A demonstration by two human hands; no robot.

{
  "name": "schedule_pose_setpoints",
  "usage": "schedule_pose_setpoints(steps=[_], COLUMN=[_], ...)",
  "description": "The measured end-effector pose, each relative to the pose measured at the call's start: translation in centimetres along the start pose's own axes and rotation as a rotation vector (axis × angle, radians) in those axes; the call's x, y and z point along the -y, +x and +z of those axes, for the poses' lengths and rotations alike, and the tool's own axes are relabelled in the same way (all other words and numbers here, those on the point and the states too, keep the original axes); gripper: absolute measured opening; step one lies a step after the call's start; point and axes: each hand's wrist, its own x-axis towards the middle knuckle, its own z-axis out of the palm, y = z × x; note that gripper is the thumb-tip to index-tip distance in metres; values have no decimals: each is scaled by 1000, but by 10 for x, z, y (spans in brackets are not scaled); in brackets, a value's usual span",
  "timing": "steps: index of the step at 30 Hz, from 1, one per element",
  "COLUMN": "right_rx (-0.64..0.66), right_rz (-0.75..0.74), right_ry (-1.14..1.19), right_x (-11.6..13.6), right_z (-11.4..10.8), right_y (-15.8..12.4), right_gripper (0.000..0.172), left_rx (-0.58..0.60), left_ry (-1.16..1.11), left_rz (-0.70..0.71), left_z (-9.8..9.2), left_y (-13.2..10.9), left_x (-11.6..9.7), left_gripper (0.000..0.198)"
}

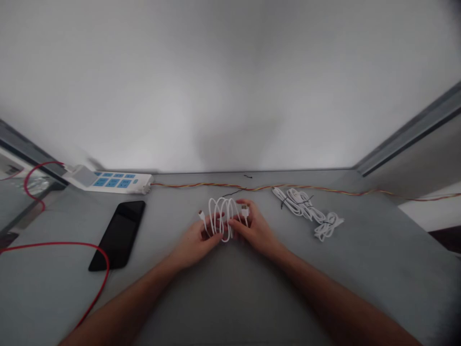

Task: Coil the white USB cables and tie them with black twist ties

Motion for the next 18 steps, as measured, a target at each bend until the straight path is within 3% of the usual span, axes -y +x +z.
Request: schedule_pose_setpoints(steps=[2,5,8,12,15,18], right_rx=[45,111,137,25,4,105], right_rz=[-37,-102,-186,-351,-325,-240], right_ry=[-52,-237,-387,-558,-597,-461], right_x=[-2,-4,2,12,13,9], right_z=[-1,-2,0,0,0,1], right_y=[0,-1,-4,-11,-14,-12], right_gripper=[58,33,40,46,50,42], left_rx=[1,-82,-113,-91,-71,-60], left_ry=[89,285,391,374,326,293], left_rz=[47,128,217,281,251,232], left_z=[1,1,-1,0,1,1], left_y=[-1,-3,-5,-8,-10,-11], left_x=[0,0,-2,-1,2,4], left_gripper=[48,41,38,40,40,41])
